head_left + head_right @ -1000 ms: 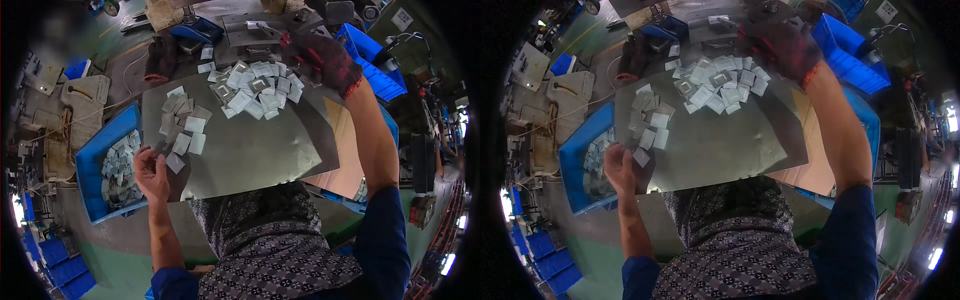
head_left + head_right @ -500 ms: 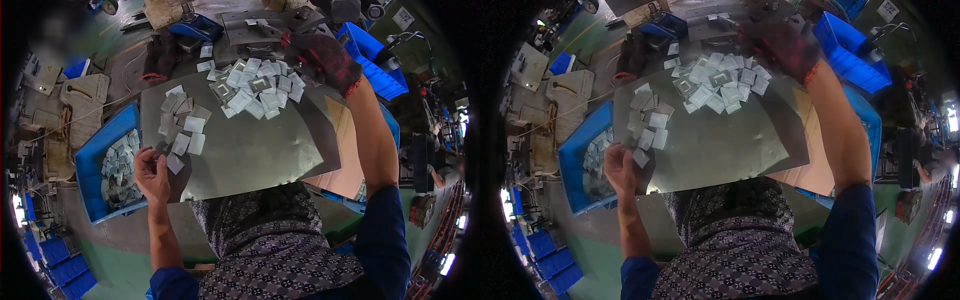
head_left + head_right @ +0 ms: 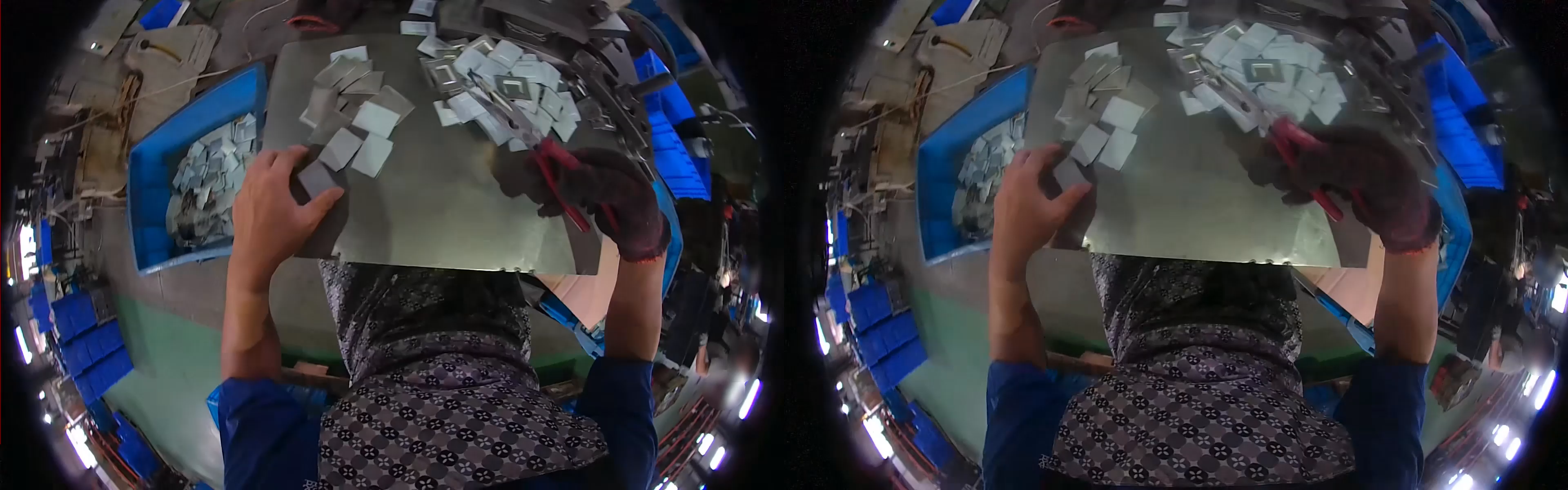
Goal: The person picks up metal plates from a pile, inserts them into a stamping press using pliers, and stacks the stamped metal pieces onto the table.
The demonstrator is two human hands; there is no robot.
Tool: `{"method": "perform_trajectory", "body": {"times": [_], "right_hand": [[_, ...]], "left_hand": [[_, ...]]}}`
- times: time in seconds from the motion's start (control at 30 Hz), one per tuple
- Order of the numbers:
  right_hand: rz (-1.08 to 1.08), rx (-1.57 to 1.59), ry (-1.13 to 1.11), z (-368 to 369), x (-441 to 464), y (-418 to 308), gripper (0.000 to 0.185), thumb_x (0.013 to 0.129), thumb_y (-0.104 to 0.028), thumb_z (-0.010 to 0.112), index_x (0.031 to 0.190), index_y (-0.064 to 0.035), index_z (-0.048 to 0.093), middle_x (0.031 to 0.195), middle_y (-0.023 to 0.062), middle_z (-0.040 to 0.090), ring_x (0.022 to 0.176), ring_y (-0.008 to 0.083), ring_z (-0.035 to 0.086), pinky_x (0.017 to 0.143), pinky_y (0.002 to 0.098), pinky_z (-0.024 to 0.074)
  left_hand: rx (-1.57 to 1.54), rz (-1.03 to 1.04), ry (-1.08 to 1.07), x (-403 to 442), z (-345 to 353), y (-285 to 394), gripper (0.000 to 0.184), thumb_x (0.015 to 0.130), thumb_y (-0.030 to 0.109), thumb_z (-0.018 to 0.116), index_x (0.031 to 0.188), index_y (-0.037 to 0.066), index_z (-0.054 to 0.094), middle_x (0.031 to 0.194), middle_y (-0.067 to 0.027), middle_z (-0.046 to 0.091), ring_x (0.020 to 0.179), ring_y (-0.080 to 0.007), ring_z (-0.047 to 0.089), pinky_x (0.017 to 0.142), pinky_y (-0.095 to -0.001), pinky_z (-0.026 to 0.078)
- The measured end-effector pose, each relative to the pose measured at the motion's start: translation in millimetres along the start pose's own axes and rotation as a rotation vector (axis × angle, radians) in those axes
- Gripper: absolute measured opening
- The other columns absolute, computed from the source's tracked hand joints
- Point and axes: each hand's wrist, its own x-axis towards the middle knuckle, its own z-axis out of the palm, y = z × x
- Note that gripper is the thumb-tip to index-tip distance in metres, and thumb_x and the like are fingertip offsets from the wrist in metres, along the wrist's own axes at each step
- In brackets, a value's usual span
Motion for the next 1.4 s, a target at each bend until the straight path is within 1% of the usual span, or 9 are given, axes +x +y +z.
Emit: {"method": "perform_trajectory", "body": {"times": [0.1,0.3,0.47,0.8,1.0,1.03,1.17,1.27,1.4], "right_hand": [[0.384,0.307,0.028,28.7,12.8,-18.7,0.040,0.092,-0.016,0.055,0.118,0.0145,0.051,0.105,0.0226,0.063,0.089,0.0348,0.067,0.078,0.0422,0.0556],[-0.183,-0.020,-0.248,37.9,11.7,13.7,0.030,0.092,-0.014,0.057,0.110,0.0100,0.059,0.107,0.0178,0.064,0.092,0.0256,0.065,0.089,0.0369,0.0498],[0.224,0.313,-0.234,58.3,11.6,4.8,0.031,0.092,-0.015,0.058,0.113,0.0073,0.059,0.106,0.0155,0.065,0.090,0.0211,0.065,0.082,0.0334,0.0508],[0.487,0.281,-0.246,86.7,12.3,-10.7,0.031,0.093,-0.018,0.060,0.117,0.0020,0.060,0.104,0.0104,0.067,0.084,0.0121,0.063,0.068,0.0265,0.0521],[0.433,0.359,0.065,46.5,12.1,-35.8,0.024,0.094,-0.015,0.057,0.112,0.0008,0.062,0.098,0.0058,0.068,0.069,0.0096,0.060,0.058,0.0229,0.0477],[-0.003,-0.387,0.063,21.1,20.7,-33.9,0.025,0.093,-0.013,0.058,0.114,-0.0002,0.060,0.097,0.0058,0.068,0.068,0.0092,0.059,0.056,0.0229,0.0469],[-0.100,-0.043,0.181,-51.9,42.4,-26.0,0.030,0.082,0.004,0.059,0.111,-0.0026,0.061,0.091,0.0055,0.068,0.071,0.0115,0.060,0.061,0.0238,0.0481],[-0.751,-1.314,0.073,-72.7,70.5,-38.9,0.029,0.089,0.001,0.055,0.117,-0.0058,0.060,0.109,0.0040,0.066,0.088,0.0103,0.061,0.071,0.0201,0.0469],[-0.339,-0.766,0.163,-80.0,52.5,-32.5,0.033,0.085,0.006,0.053,0.115,-0.0040,0.061,0.100,0.0075,0.067,0.080,0.0093,0.059,0.065,0.0193,0.0458]], "left_hand": [[0.004,-0.013,-0.153,8.6,-7.0,-10.2,0.044,0.070,0.034,0.075,0.100,0.006,0.061,0.096,-0.0099,0.060,0.093,-0.0332,0.058,0.076,-0.0406,0.047],[-0.575,-0.222,-0.153,10.5,2.3,-26.2,0.030,0.074,0.016,0.077,0.092,0.003,0.057,0.076,-0.0053,0.058,0.070,-0.0156,0.056,0.063,-0.0288,0.045],[-1.313,-0.335,0.062,8.9,23.5,-13.2,0.010,0.086,0.004,0.066,0.091,0.003,0.058,0.075,-0.0017,0.060,0.062,-0.0064,0.055,0.049,-0.0203,0.044],[-1.428,-0.323,-0.167,11.6,32.2,0.5,0.009,0.088,0.008,0.065,0.090,0.002,0.058,0.073,-0.0040,0.060,0.056,-0.0097,0.056,0.050,-0.0221,0.046],[-0.879,-0.198,0.214,5.4,34.2,-24.0,0.009,0.090,0.007,0.064,0.095,0.001,0.059,0.082,-0.0003,0.060,0.065,-0.0049,0.052,0.059,-0.0194,0.043],[-0.896,-0.182,0.209,4.2,38.5,-26.8,0.009,0.090,0.007,0.064,0.095,0.001,0.059,0.082,-0.0003,0.060,0.065,-0.0049,0.052,0.059,-0.0194,0.043],[-1.002,-0.091,0.294,1.9,48.9,-32.2,0.013,0.087,0.004,0.067,0.096,0.000,0.060,0.083,-0.0007,0.061,0.076,-0.0053,0.056,0.070,-0.0183,0.044],[-0.927,-0.084,0.268,0.7,46.4,-27.0,0.013,0.087,0.004,0.067,0.096,-0.001,0.060,0.084,-0.0013,0.062,0.076,-0.0052,0.055,0.070,-0.0185,0.044],[-0.891,-0.070,0.284,-0.3,48.9,-29.0,0.014,0.087,0.005,0.068,0.097,-0.001,0.060,0.084,-0.0015,0.063,0.076,-0.0049,0.055,0.069,-0.0185,0.044]]}}
